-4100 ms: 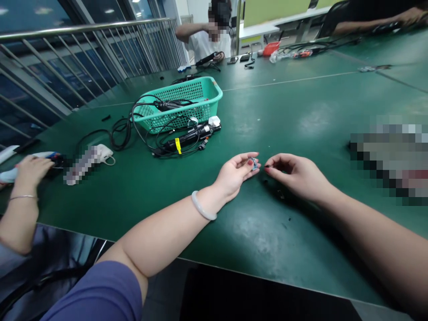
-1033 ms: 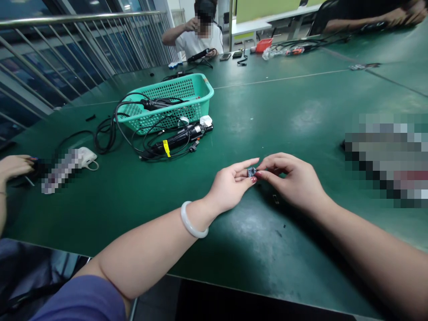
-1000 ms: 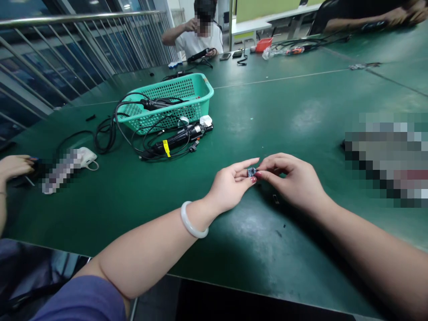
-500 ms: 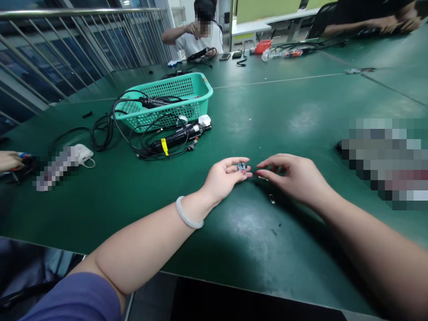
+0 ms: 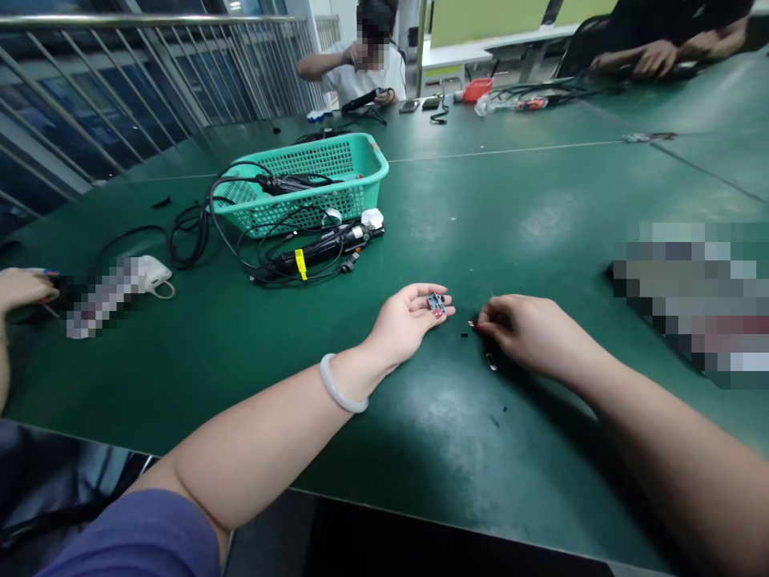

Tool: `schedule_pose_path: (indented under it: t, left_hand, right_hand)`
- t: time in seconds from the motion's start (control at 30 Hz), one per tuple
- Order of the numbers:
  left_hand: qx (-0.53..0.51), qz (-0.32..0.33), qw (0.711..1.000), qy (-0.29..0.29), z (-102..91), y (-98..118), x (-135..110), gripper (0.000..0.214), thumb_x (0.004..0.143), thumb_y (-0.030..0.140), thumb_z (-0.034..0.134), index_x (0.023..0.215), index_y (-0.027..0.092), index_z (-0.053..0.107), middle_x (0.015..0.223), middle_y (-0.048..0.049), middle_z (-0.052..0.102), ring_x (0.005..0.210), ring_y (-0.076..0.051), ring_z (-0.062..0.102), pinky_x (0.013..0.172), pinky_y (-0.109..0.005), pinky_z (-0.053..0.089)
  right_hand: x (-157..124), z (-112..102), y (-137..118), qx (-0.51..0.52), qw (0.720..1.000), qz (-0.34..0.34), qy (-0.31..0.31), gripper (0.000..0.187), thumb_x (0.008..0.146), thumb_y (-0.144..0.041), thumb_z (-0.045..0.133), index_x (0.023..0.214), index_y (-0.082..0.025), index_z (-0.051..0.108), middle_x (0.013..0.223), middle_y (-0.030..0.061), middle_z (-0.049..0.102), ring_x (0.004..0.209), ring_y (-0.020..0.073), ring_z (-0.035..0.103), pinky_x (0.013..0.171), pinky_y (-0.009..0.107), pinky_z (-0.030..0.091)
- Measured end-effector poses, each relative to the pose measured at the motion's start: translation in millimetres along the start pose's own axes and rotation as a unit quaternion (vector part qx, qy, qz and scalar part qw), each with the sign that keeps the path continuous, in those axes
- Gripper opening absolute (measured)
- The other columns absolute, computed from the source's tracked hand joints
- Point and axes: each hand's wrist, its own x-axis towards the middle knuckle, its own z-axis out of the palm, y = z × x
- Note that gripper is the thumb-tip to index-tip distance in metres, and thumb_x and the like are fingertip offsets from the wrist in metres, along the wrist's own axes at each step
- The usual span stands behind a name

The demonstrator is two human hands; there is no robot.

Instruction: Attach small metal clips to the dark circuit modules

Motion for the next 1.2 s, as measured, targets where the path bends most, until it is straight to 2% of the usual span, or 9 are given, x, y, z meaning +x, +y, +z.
schedule_pose_path:
  t: [0.13,0.3,0.4,0.57,0.7,0.83,0.97,1.13,1.2]
  left_hand:
    - [-0.005,-0.002,1.000,-0.005,-1.2,-1.1,0.9,0.027,0.070,-0.001,0.063,0.093,0.012,0.056,0.089,-0.0062,0.066,0.083,-0.014,0.066,0.094,-0.041,0.045]
    - [-0.001,0.007,1.000,-0.018,-3.0,-2.5,1.5,0.029,0.068,0.005,0.068,0.091,0.013,0.053,0.085,-0.0043,0.066,0.080,-0.014,0.066,0.089,-0.038,0.047]
    - [0.017,0.010,0.999,-0.029,-3.3,-3.3,1.6,0.031,0.068,0.007,0.069,0.094,0.014,0.053,0.083,-0.0028,0.065,0.075,-0.013,0.066,0.085,-0.037,0.049]
    - [0.041,0.013,0.998,-0.044,-2.9,-4.4,2.3,0.036,0.064,0.006,0.071,0.096,0.012,0.058,0.085,-0.0025,0.064,0.073,-0.011,0.064,0.086,-0.036,0.049]
    - [0.047,0.015,0.998,-0.047,-2.0,-4.2,2.5,0.033,0.061,0.006,0.073,0.090,0.012,0.059,0.087,-0.0034,0.065,0.074,-0.010,0.064,0.087,-0.036,0.048]
    - [0.050,0.025,0.997,-0.050,-2.4,-3.8,2.0,0.034,0.059,0.010,0.076,0.088,0.013,0.057,0.085,-0.0031,0.066,0.074,-0.010,0.064,0.086,-0.036,0.047]
    - [0.065,0.033,0.996,-0.049,-3.8,-4.5,2.4,0.036,0.058,0.016,0.078,0.087,0.013,0.057,0.080,-0.0025,0.066,0.073,-0.011,0.063,0.084,-0.036,0.047]
    - [0.051,0.032,0.997,-0.050,-4.0,-6.3,4.5,0.036,0.057,0.014,0.078,0.086,0.013,0.056,0.083,-0.0026,0.065,0.072,-0.010,0.062,0.084,-0.036,0.047]
    - [0.050,0.029,0.997,-0.052,-3.6,-6.4,4.9,0.035,0.058,0.011,0.077,0.087,0.013,0.057,0.083,-0.0028,0.066,0.072,-0.010,0.062,0.084,-0.036,0.048]
  right_hand:
    - [-2.3,-9.0,-3.8,0.002,1.000,0.024,-0.007,0.014,0.078,-0.025,0.051,0.073,-0.022,0.064,0.066,0.0009,0.068,0.058,0.0157,0.060,0.055,0.026,0.040]
    - [-3.1,-12.7,-1.8,-0.020,0.998,0.010,-0.056,0.022,0.081,-0.032,0.050,0.077,-0.024,0.070,0.074,0.0009,0.072,0.068,0.0186,0.064,0.060,0.028,0.042]
    - [-2.5,-11.8,-0.3,-0.029,0.999,0.006,-0.037,0.026,0.084,-0.031,0.047,0.080,-0.025,0.072,0.081,0.0020,0.073,0.074,0.0203,0.065,0.064,0.030,0.044]
    - [-0.1,-3.2,-0.7,-0.008,1.000,-0.011,-0.003,0.023,0.080,-0.024,0.052,0.093,-0.024,0.071,0.091,0.0021,0.072,0.080,0.0189,0.065,0.069,0.029,0.046]
    - [1.8,3.0,-0.7,-0.001,1.000,-0.022,0.003,0.019,0.079,-0.021,0.054,0.087,-0.023,0.071,0.088,0.0022,0.070,0.078,0.0173,0.063,0.067,0.028,0.045]
    - [-1.0,-2.8,-1.9,-0.006,1.000,-0.027,0.004,0.016,0.080,-0.024,0.054,0.082,-0.023,0.070,0.085,0.0024,0.069,0.075,0.0177,0.062,0.066,0.029,0.044]
    - [-6.1,-12.0,-6.1,0.005,0.999,-0.021,-0.039,0.012,0.077,-0.031,0.059,0.080,-0.024,0.069,0.083,0.0010,0.070,0.074,0.0176,0.062,0.064,0.028,0.044]
    - [-7.5,-12.7,-13.1,0.034,0.991,-0.011,-0.129,0.011,0.075,-0.019,0.056,0.068,-0.023,0.064,0.068,-0.0022,0.067,0.062,0.0137,0.060,0.058,0.025,0.042]
    - [-7.4,-12.5,-15.1,0.042,0.991,-0.012,-0.123,0.014,0.076,-0.017,0.053,0.065,-0.022,0.061,0.061,-0.0029,0.065,0.057,0.0127,0.057,0.055,0.024,0.041]
